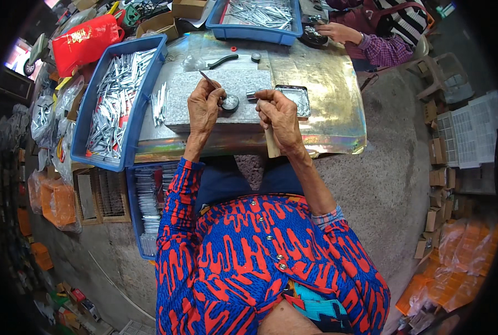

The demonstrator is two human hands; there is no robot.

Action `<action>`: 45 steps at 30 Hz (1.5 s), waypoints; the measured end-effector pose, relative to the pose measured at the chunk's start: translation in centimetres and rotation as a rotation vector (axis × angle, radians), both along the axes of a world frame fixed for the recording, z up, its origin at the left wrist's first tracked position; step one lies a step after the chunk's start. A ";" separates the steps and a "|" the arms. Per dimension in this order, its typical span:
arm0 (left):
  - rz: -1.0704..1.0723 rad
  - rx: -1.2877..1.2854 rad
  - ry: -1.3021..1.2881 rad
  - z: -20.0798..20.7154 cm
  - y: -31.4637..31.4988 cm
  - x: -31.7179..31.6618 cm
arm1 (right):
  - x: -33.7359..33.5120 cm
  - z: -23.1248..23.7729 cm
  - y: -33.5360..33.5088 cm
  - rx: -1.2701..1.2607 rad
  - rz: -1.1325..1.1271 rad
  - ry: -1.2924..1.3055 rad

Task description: The person assembles small metal components by taking metal pieces from containers, fitting them together by hand, and tapping them with a small hammer on a metal block.

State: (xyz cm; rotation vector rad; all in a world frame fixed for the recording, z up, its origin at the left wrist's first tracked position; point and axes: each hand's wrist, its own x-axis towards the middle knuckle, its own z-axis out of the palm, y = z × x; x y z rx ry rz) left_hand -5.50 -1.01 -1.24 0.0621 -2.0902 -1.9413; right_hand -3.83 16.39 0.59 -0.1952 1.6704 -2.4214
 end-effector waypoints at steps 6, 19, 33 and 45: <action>-0.008 -0.061 0.000 0.0 -0.1 -0.1 | -0.6 0.6 -0.4 0.061 0.016 0.021; 0.004 -0.446 0.291 -1.5 0.0 0.0 | -4.2 4.0 -4.1 0.515 0.074 0.466; 0.136 -0.382 0.288 -1.8 0.9 0.2 | -2.0 0.8 -3.0 0.285 0.263 0.234; 0.109 -0.333 0.365 -3.0 0.7 0.0 | 2.8 0.2 3.1 1.583 0.191 0.375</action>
